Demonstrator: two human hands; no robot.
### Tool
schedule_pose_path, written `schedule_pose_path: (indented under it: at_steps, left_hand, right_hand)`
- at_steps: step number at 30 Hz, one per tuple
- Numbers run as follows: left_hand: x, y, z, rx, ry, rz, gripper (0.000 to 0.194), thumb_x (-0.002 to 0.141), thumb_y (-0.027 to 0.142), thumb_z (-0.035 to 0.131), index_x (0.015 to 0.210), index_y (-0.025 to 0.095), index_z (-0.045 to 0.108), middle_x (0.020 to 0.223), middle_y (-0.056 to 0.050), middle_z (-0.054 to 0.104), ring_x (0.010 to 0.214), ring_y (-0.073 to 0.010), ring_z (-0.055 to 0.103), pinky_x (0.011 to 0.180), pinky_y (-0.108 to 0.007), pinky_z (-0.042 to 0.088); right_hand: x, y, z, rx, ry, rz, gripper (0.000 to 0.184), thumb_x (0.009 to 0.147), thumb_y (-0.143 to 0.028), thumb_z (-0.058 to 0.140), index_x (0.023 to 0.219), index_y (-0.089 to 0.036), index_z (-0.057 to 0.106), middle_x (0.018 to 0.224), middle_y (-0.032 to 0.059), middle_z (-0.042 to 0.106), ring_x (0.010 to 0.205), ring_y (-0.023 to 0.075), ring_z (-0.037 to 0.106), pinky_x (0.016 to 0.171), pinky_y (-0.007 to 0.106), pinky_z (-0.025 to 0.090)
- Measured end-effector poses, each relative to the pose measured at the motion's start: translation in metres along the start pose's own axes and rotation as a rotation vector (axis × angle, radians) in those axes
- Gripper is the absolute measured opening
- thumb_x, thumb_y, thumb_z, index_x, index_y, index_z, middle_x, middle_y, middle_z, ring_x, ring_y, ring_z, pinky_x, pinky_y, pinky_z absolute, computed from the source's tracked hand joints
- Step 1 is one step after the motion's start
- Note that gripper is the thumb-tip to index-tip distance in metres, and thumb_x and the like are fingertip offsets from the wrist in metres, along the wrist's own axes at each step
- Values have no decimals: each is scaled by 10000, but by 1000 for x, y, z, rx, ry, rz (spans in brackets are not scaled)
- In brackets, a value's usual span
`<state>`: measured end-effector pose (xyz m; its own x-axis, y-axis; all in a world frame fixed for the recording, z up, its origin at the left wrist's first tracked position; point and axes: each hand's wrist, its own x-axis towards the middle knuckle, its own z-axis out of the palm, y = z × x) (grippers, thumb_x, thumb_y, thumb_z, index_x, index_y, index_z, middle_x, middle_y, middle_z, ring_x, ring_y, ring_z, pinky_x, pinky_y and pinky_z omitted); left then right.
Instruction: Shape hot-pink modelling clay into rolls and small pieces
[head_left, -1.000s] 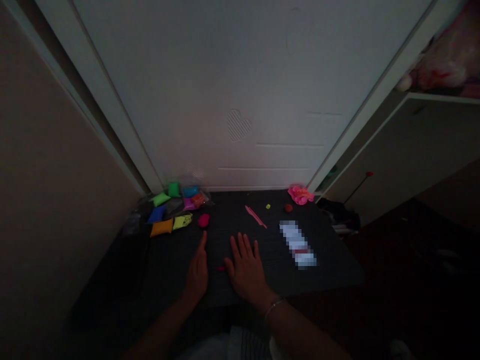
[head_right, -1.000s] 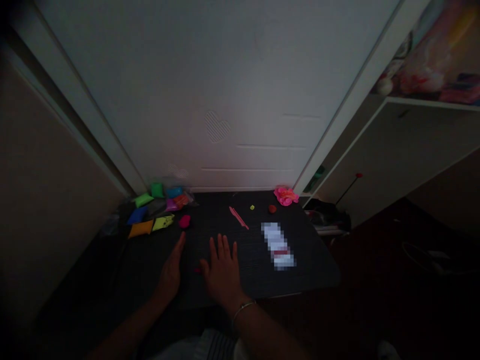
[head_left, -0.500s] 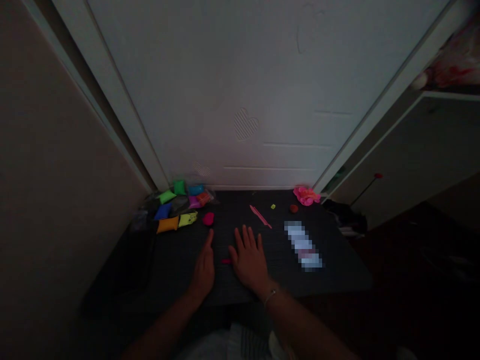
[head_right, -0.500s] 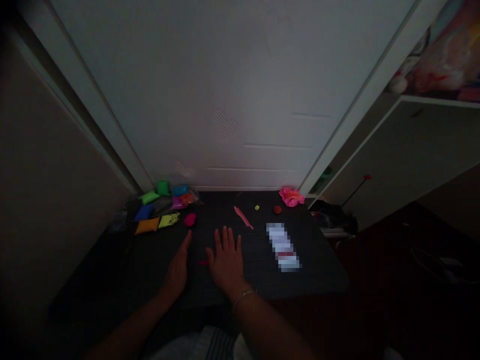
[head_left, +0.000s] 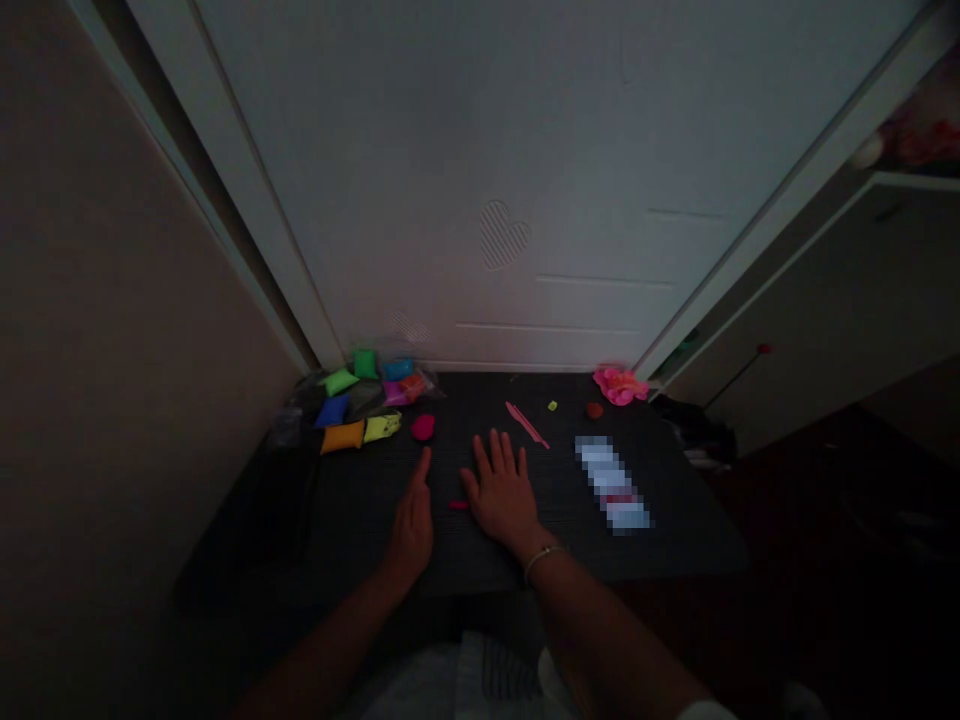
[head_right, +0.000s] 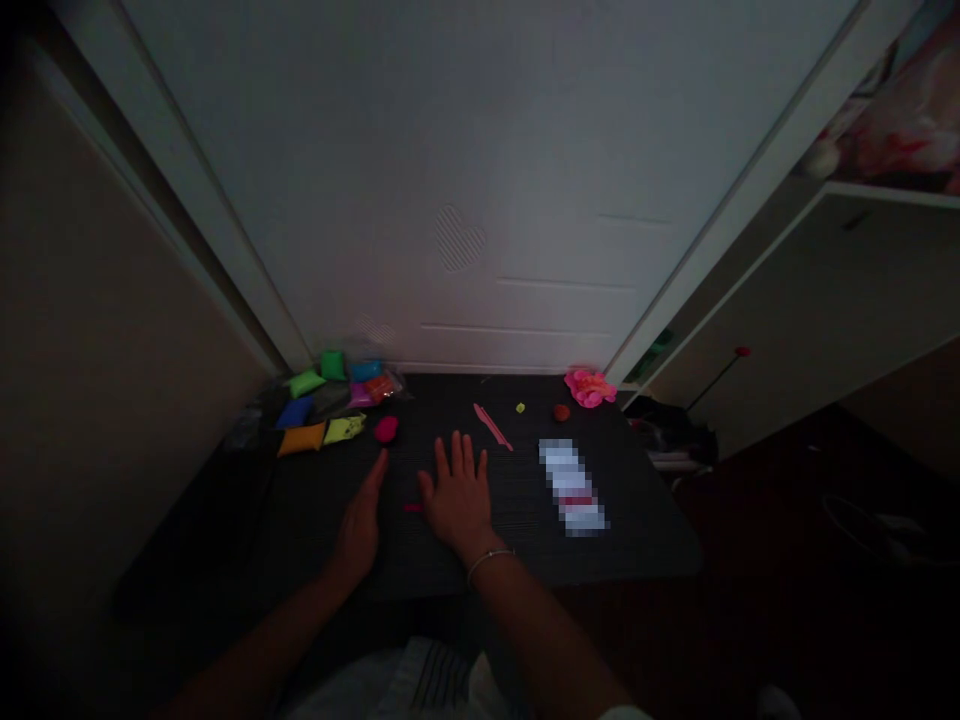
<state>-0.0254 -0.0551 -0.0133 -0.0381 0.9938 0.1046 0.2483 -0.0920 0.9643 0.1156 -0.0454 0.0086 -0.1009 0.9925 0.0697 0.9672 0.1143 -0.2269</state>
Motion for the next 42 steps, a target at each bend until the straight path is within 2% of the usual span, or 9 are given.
schedule_pose_path:
  at_steps: [3,7,19,23,27,31,34,38,42]
  left_hand:
    - [0,-1,-1,-51,32,-22,495,870,367,194,1301,151,306,1372,-77,313,1250,-172,281,1051,-375,189]
    - [0,-3,-1,-94,62,-3,506,864,368,215,1308,137,288,1379,-84,297,1254,-171,271,1051,-357,190]
    - [2,-5,-1,-40,72,3,465,864,324,229,1299,185,313,1377,-60,307,1256,-168,269,1050,-382,186]
    - [1,-5,-1,-32,66,10,479,863,351,230,1304,178,303,1381,-61,298,1261,-168,256,1053,-370,169]
    - [0,-2,-3,8,80,21,485,872,350,185,1314,175,281,1387,-66,285,1266,-168,242,1050,-371,181]
    - [1,12,5,331,-74,273,499,866,290,242,1345,160,185,1423,-74,169,1298,-186,119,1057,-406,124]
    - [5,22,22,558,-289,454,534,847,287,287,1342,116,179,1418,-108,162,1298,-219,102,1042,-437,135]
    - [-5,20,33,726,-413,446,541,839,358,299,1317,108,262,1373,-134,281,1275,-240,201,1027,-438,178]
    - [-37,12,23,805,-440,476,548,834,376,314,1324,140,252,1374,-116,284,1270,-236,221,1026,-433,188]
  right_hand:
    - [21,1,-5,4,-31,19,566,863,-482,214,1330,-163,247,1415,119,154,1300,255,65,1004,483,58]
    - [27,-11,-7,27,65,0,549,874,-454,194,1330,-153,251,1416,118,153,1300,252,69,1012,460,65]
    - [-19,-43,9,65,19,-60,565,867,-456,221,1331,-134,244,1394,129,220,1292,246,132,1017,473,67]
    - [4,-42,9,67,24,-21,563,864,-465,223,1329,-148,250,1403,125,193,1298,252,95,1009,495,40]
    - [28,-21,-6,109,9,-5,548,877,-433,188,1340,-141,211,1408,114,187,1299,244,90,1008,470,110]
    - [24,14,-21,22,157,4,518,882,-335,212,1348,-111,173,1427,103,95,1304,234,24,1026,435,101]
    - [10,31,-18,-41,83,-100,518,874,-313,248,1341,-98,194,1420,101,134,1304,224,57,1034,421,105]
    - [-24,34,-5,-46,-22,-195,497,876,-297,245,1339,-120,207,1411,77,182,1299,204,109,1034,397,151]
    - [-66,31,3,-33,-35,-214,503,879,-337,246,1343,-151,189,1406,52,200,1297,200,127,1036,402,159]
